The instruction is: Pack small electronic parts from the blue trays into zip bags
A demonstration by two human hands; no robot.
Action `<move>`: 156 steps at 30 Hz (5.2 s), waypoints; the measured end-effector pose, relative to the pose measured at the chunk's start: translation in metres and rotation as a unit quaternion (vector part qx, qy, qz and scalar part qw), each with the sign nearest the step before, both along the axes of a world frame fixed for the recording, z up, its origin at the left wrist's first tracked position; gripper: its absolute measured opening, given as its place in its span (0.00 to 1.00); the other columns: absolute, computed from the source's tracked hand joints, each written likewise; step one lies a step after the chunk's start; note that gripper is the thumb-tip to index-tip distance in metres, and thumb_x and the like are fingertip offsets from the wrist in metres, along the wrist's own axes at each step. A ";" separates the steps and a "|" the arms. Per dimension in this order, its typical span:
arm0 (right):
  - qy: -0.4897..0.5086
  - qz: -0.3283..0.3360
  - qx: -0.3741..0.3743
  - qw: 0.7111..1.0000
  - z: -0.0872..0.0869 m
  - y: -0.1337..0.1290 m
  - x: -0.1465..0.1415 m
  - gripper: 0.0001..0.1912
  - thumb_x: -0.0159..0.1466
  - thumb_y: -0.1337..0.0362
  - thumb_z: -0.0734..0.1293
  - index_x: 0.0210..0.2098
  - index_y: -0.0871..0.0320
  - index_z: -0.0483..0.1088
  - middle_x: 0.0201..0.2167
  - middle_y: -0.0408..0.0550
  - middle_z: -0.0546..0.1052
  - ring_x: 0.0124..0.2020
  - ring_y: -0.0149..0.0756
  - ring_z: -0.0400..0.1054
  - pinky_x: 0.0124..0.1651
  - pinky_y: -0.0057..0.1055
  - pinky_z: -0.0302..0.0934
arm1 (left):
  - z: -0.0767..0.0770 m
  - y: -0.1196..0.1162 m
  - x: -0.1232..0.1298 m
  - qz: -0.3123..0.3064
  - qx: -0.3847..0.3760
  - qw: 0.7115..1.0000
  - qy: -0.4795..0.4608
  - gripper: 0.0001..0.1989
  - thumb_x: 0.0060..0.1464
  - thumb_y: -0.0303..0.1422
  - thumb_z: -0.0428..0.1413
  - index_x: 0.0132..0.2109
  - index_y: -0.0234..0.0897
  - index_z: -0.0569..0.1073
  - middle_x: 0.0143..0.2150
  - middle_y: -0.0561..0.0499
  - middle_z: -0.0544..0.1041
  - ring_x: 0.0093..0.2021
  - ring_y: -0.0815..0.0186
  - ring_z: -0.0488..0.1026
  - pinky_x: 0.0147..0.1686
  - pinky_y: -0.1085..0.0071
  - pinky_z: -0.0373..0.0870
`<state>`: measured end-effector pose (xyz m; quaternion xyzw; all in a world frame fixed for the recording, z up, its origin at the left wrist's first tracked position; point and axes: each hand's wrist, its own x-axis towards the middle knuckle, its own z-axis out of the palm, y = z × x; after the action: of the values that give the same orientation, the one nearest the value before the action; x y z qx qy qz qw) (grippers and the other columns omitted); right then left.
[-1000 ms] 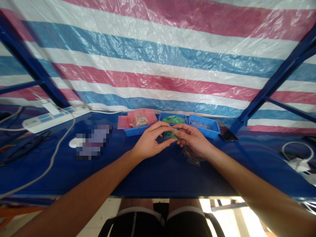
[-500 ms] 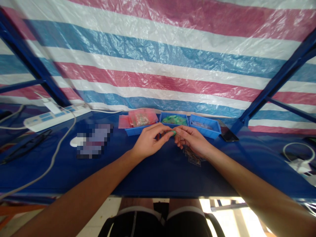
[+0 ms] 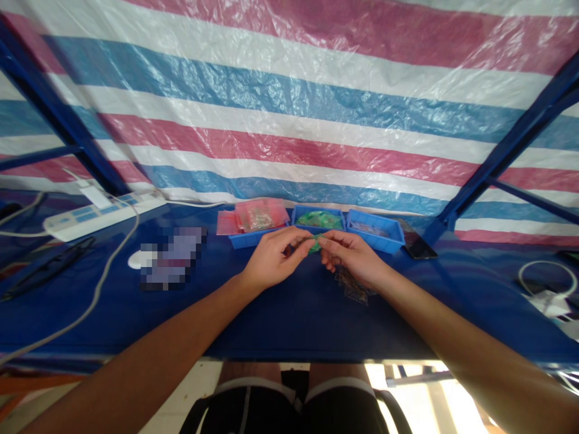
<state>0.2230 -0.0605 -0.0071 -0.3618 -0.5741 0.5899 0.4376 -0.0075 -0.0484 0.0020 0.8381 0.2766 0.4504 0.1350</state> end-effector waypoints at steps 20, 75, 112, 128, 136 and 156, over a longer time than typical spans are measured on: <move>-0.028 0.018 -0.001 0.999 0.001 -0.004 0.003 0.21 0.68 0.43 0.75 0.43 0.55 0.78 0.29 0.42 0.78 0.26 0.32 0.70 0.32 0.30 0.65 | 0.001 0.001 -0.003 -0.027 -0.018 0.998 0.047 0.12 0.74 0.39 0.56 0.50 0.36 0.81 0.39 0.48 0.82 0.34 0.69 0.77 0.33 0.75 0.71; -0.053 -0.010 0.052 0.997 0.001 -0.002 0.002 0.23 0.67 0.40 0.74 0.35 0.54 0.76 0.24 0.41 0.76 0.23 0.32 0.68 0.31 0.32 0.63 | -0.001 0.001 -0.002 -0.008 -0.039 0.999 0.021 0.23 0.72 0.42 0.58 0.68 0.39 0.72 0.51 0.43 0.80 0.46 0.62 0.80 0.41 0.70 0.78; 0.126 -0.042 -0.067 0.989 0.003 0.003 0.005 0.22 0.58 0.56 0.84 0.47 0.56 0.80 0.22 0.38 0.75 0.24 0.30 0.69 0.29 0.27 0.63 | 0.001 0.007 0.001 -0.045 0.066 0.996 0.028 0.18 0.67 0.35 0.65 0.62 0.42 0.79 0.65 0.39 0.76 0.67 0.52 0.75 0.68 0.52 0.73; 0.061 -0.034 -0.036 0.997 0.003 -0.001 0.002 0.19 0.61 0.50 0.82 0.36 0.56 0.76 0.25 0.41 0.77 0.24 0.29 0.69 0.29 0.27 0.63 | -0.003 0.001 0.000 0.017 -0.040 0.999 -0.002 0.26 0.69 0.40 0.62 0.70 0.42 0.71 0.59 0.41 0.80 0.47 0.61 0.82 0.38 0.72 0.82; 0.122 -0.027 -0.123 0.985 0.000 0.004 0.006 0.19 0.60 0.51 0.83 0.36 0.57 0.75 0.24 0.41 0.78 0.22 0.29 0.68 0.27 0.27 0.62 | -0.001 0.006 0.000 -0.036 0.048 0.998 0.033 0.21 0.65 0.38 0.67 0.62 0.42 0.78 0.65 0.39 0.75 0.66 0.51 0.74 0.68 0.51 0.74; 0.071 0.003 -0.096 0.993 0.001 -0.002 0.000 0.25 0.64 0.41 0.78 0.32 0.58 0.75 0.28 0.46 0.79 0.24 0.30 0.70 0.27 0.28 0.63 | -0.005 0.004 -0.006 -0.043 -0.017 0.998 0.052 0.14 0.68 0.31 0.60 0.58 0.38 0.79 0.49 0.44 0.80 0.43 0.65 0.78 0.39 0.72 0.79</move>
<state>0.2228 -0.0625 -0.0065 -0.3574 -0.4839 0.6678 0.4383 -0.0130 -0.0442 -0.0028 0.8693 0.2546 0.3949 0.1534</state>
